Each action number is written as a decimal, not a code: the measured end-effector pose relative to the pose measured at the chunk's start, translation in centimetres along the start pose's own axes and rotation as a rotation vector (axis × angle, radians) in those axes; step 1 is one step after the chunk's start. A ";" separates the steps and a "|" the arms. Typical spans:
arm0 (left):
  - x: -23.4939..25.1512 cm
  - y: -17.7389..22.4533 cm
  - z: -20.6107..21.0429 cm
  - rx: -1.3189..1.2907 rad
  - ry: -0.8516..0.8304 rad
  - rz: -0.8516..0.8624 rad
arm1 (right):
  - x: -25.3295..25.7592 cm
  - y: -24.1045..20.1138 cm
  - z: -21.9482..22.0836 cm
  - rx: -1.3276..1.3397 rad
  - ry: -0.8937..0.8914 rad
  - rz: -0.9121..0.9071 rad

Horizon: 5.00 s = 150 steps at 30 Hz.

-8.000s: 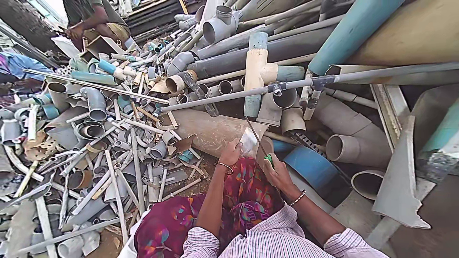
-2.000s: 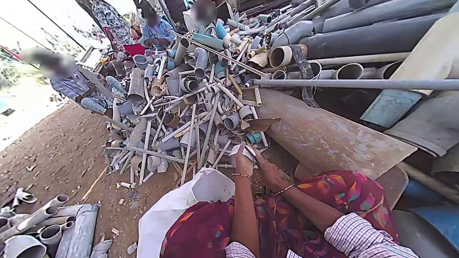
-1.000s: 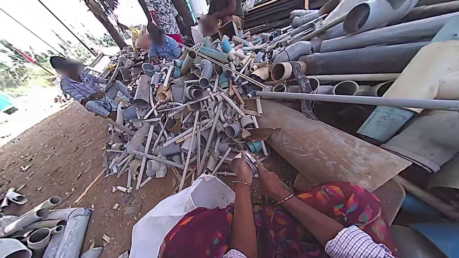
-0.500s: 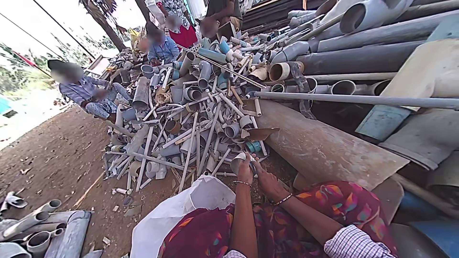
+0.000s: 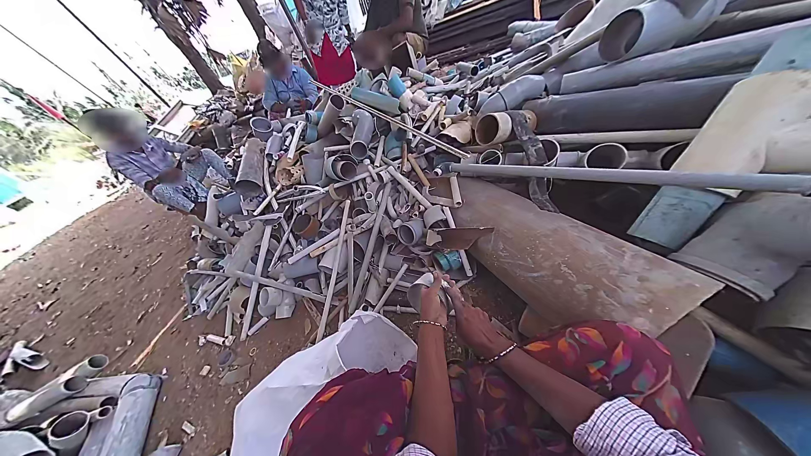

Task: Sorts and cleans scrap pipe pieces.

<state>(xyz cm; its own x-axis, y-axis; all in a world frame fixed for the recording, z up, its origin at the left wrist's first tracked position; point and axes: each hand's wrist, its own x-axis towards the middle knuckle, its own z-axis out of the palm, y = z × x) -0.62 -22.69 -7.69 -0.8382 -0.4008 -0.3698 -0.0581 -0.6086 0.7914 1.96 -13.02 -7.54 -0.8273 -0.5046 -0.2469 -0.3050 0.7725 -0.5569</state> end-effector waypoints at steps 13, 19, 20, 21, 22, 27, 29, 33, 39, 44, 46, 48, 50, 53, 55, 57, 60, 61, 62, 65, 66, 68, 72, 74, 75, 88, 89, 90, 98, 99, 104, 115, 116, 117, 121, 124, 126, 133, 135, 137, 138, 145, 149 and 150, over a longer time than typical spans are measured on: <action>0.1 -0.8 0.0 0.176 0.075 0.015 | 0.3 0.0 -0.1 -0.105 -0.070 0.048; 0.6 -1.2 -0.3 0.238 0.177 0.045 | 0.5 0.4 0.3 -0.103 -0.063 0.051; 0.7 -1.1 -0.5 0.176 0.138 0.019 | 0.5 0.3 0.2 -0.077 -0.055 0.043; 0.7 -0.9 -0.7 0.110 0.089 -0.017 | 0.3 0.2 0.1 -0.050 -0.046 0.030; 0.6 -0.7 -0.7 0.058 0.046 -0.039 | 0.1 0.0 0.1 -0.020 -0.041 0.016; 0.4 -0.3 -0.8 -0.030 -0.023 -0.043 | 0.0 0.5 0.2 0.068 0.016 -0.091; 0.5 -0.2 -0.8 -0.031 -0.019 -0.033 | 0.4 1.2 0.1 0.157 0.086 -0.120; 0.7 -0.2 -1.2 -0.049 -0.008 -0.005 | 1.3 2.3 -0.6 0.291 0.145 -0.088; 0.5 -0.6 -1.5 0.016 -0.060 -0.005 | 0.5 1.5 -0.7 0.118 0.047 -0.091; 0.4 -0.6 -1.4 0.018 -0.105 -0.021 | 0.3 1.0 -0.4 0.010 -0.013 -0.094; 0.5 -0.7 -1.5 0.050 -0.125 -0.013 | 0.2 0.8 -0.5 0.000 -0.031 -0.076; 0.8 -1.0 -1.8 0.100 -0.132 0.010 | 0.2 0.8 -0.5 -0.028 -0.031 -0.069; 0.9 -1.2 -1.9 0.138 -0.116 0.043 | 0.2 0.7 -0.4 -0.055 -0.023 -0.063; 0.9 -1.5 -2.0 0.189 -0.122 0.086 | 0.0 0.4 -0.6 -0.073 -0.030 -0.026; 0.8 -1.6 -1.7 0.180 -0.096 0.081 | -0.1 0.1 -0.8 -0.096 -0.057 0.013; 0.8 -1.7 -1.6 0.159 -0.075 0.068 | 0.1 0.2 -0.5 -0.103 -0.047 0.017; 1.0 -1.8 -1.7 0.155 -0.063 0.056 | 0.3 0.4 -0.1 -0.120 -0.039 0.010; 1.1 -1.8 -1.8 0.165 -0.064 0.051 | 0.4 0.6 0.1 -0.126 -0.032 0.001; 1.2 -1.8 -1.8 0.176 -0.060 0.048 | 0.4 0.6 0.2 -0.130 -0.029 -0.001; 1.2 -1.8 -1.8 0.199 -0.042 0.040 | 0.3 0.5 0.1 -0.140 -0.038 0.005; 1.3 -1.8 -1.8 0.198 -0.039 0.033 | 0.3 0.5 0.1 -0.139 -0.042 0.007; 1.4 -1.8 -1.9 0.204 -0.028 0.022 | 0.2 0.4 -0.1 -0.139 -0.053 0.018; 1.2 -1.7 -1.9 0.272 -0.008 0.035 | 0.2 0.6 0.0 -0.140 -0.024 0.006; 1.0 -1.4 -1.6 0.292 0.014 0.039 | 0.2 0.8 0.0 -0.132 -0.017 0.002; 0.9 -1.3 -1.5 0.297 0.027 0.043 | 0.3 0.9 0.0 -0.124 -0.018 0.002; 1.2 -1.7 -1.8 0.262 -0.021 -0.008 | 0.8 1.0 0.2 0.031 -0.060 -0.005; 1.5 -1.8 -1.8 0.272 -0.015 0.008 | 0.8 0.9 0.0 0.012 -0.070 0.003; 1.8 -1.9 -1.9 0.276 -0.011 0.020 | 0.9 0.8 -0.2 -0.001 -0.080 0.014; 1.9 -1.5 -1.8 0.406 0.035 0.024 | 0.3 -0.3 -0.7 -0.115 -0.102 0.060; 1.9 -1.3 -1.7 0.457 0.040 0.018 | 0.3 -0.4 -0.7 -0.133 -0.103 0.064; 1.0 -0.5 -1.9 0.807 -0.001 -0.057 | 0.1 -0.3 0.3 -0.225 -0.125 0.115; 0.4 0.7 -3.0 0.709 -0.028 -0.125 | 0.5 0.2 2.5 -0.367 0.057 0.077; 0.9 0.3 -3.1 0.728 -0.019 -0.128 | 0.6 0.5 2.7 -0.375 0.062 0.075; 1.1 0.1 -3.1 0.747 -0.019 -0.134 | 0.7 0.6 2.8 -0.373 0.066 0.072; 0.9 0.4 -2.9 0.784 -0.013 -0.127 | 0.9 0.6 2.7 -0.385 0.056 0.085; 0.8 0.7 -2.9 0.864 -0.011 -0.119 | 1.1 0.9 2.9 -0.424 0.040 0.092; 0.5 1.0 -2.8 0.893 0.001 -0.116 | 1.1 0.9 3.0 -0.431 0.040 0.089; 0.4 0.9 -2.8 0.824 0.053 -0.072 | 1.1 0.3 2.3 -0.325 0.047 0.131; 0.9 0.1 -2.9 0.629 0.089 -0.067 | 0.9 0.4 2.3 -0.243 0.123 0.073; 1.0 -0.2 -2.8 0.436 0.096 -0.080 | 0.9 0.6 2.5 -0.215 0.167 0.032; 0.9 -0.2 -2.7 0.340 0.093 -0.093 | 0.8 0.6 2.7 -0.210 0.177 0.017; 0.8 -0.5 -1.5 0.012 0.124 -0.101 | 1.3 0.2 2.6 -0.301 0.058 0.058; 0.8 -1.2 -1.1 0.070 0.134 0.002 | 1.9 0.6 1.9 -0.280 0.019 0.129; 0.9 -1.3 -1.0 0.106 0.136 0.030 | 2.1 0.7 1.7 -0.273 0.002 0.147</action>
<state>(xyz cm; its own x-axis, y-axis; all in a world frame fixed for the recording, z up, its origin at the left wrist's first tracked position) -0.73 -22.88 -9.52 -0.7595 -0.5113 -0.4020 -0.0971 -0.5220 0.8474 0.82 -14.15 -9.80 -0.8728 -0.3793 -0.3071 -0.2973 0.9122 -0.2818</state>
